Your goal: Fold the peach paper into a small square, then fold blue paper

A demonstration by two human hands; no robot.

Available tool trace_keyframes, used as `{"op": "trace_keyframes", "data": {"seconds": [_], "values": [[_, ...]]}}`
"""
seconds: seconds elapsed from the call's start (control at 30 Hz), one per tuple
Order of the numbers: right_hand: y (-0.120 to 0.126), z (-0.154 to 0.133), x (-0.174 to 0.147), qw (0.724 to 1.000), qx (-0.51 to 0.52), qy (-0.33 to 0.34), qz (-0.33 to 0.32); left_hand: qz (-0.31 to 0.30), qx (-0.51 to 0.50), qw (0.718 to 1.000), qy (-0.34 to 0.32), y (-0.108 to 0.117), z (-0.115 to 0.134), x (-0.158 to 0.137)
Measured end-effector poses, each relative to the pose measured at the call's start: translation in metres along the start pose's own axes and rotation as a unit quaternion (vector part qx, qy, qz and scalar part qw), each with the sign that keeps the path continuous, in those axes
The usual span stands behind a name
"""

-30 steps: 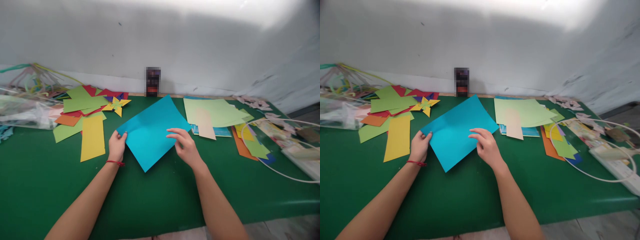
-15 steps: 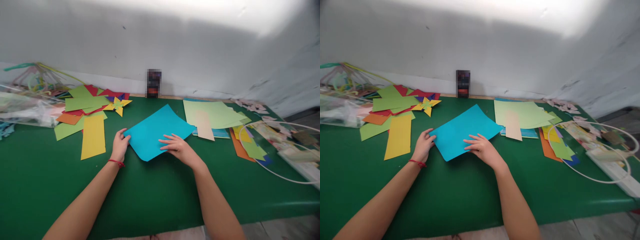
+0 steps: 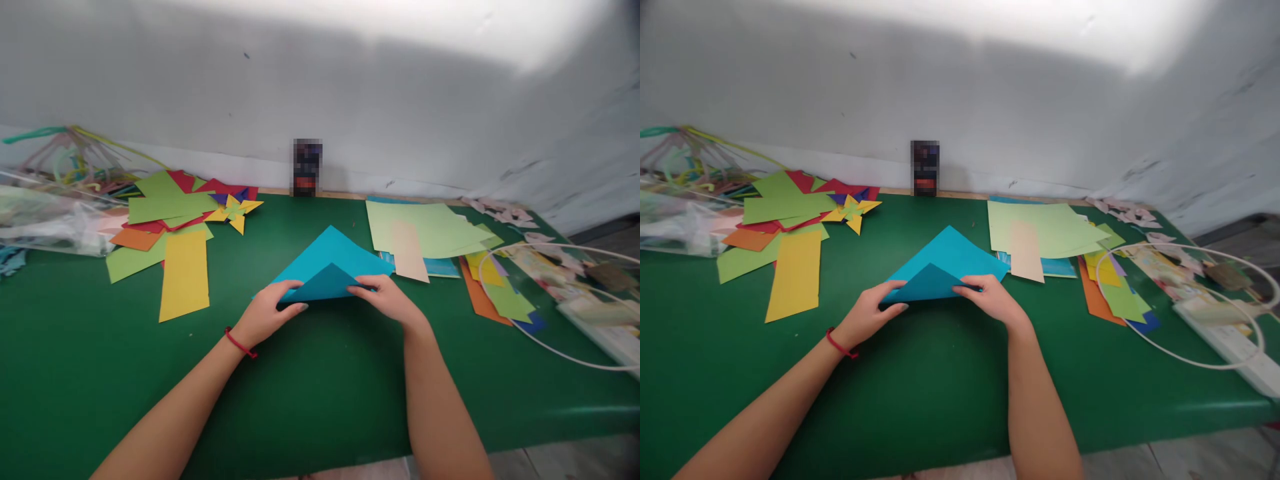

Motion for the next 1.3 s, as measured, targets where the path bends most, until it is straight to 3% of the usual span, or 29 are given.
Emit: {"op": "trace_keyframes", "data": {"seconds": [0.2, 0.37, 0.57, 0.73, 0.9, 1.1, 1.2, 1.3], "values": [[0.001, 0.003, -0.001, 0.999, -0.010, -0.023, 0.042, -0.038, 0.036, 0.997, 0.061, -0.009, -0.013, 0.005], [-0.004, 0.009, 0.001, 0.998, -0.034, -0.046, 0.032, -0.012, -0.016, 0.992, 0.125, -0.009, -0.020, 0.008], [-0.005, 0.012, 0.000, 0.995, -0.069, -0.067, 0.010, -0.034, -0.059, 0.982, 0.175, -0.008, -0.020, 0.007], [-0.008, 0.020, -0.002, 0.988, -0.137, -0.075, -0.012, -0.050, 0.012, 0.980, 0.192, -0.010, -0.020, 0.004], [-0.013, 0.028, -0.001, 0.982, -0.173, -0.077, -0.023, -0.021, 0.153, 0.976, 0.155, -0.016, -0.012, -0.004], [-0.018, 0.025, 0.006, 0.978, -0.198, -0.055, -0.027, 0.045, 0.264, 0.963, 0.031, -0.031, 0.006, -0.016], [-0.018, 0.026, 0.009, 0.976, -0.206, -0.059, -0.026, 0.030, 0.271, 0.962, -0.016, -0.044, 0.017, -0.023], [-0.018, 0.030, 0.011, 0.976, -0.210, -0.062, -0.020, 0.009, 0.272, 0.962, -0.018, -0.054, 0.024, -0.028]]}}
Point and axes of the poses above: each hand's wrist, its own x-axis towards the middle knuckle, its own y-axis out of the back of the hand, z = x × y, the point moved 4 cm from there along x, towards the middle knuckle, and after that the axes turned 12 degrees about y, right-handed, at the moved point
